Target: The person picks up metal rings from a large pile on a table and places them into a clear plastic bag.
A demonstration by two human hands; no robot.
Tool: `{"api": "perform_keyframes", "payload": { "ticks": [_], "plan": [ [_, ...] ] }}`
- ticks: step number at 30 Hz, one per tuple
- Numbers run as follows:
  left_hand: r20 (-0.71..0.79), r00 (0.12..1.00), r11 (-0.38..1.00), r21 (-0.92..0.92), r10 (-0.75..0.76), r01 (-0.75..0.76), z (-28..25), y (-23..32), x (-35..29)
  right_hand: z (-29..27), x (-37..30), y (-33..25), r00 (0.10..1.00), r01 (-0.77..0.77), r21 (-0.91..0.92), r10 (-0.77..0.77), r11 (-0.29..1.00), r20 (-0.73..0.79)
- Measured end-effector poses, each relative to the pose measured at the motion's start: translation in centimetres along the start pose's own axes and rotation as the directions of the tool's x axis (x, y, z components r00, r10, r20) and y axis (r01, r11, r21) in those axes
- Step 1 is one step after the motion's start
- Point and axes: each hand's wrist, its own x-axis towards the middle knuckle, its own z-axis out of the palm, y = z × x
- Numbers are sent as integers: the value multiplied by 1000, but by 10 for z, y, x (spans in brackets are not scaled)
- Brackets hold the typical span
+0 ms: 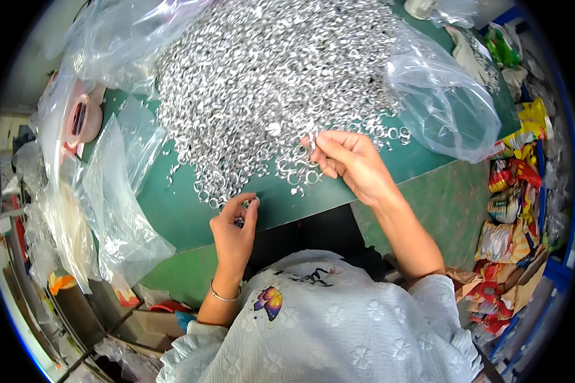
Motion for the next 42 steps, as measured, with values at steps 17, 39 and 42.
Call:
{"api": "perform_keyframes", "payload": {
  "ticks": [17,39,42],
  "plan": [
    [228,897,907,101,379,-409,-59,104,-12,-313,-95,-109,250,372,-351,-457,859,-854],
    [173,-630,111,-984,757,-138,-202,183,-118,-240,-90,-137,-168,-119,-942,-942,313,-291],
    [166,-314,117,-978,935,-171,-172,171,-89,-127,-56,-98,-32,377,-910,-980,171,-197]
  ]
}}
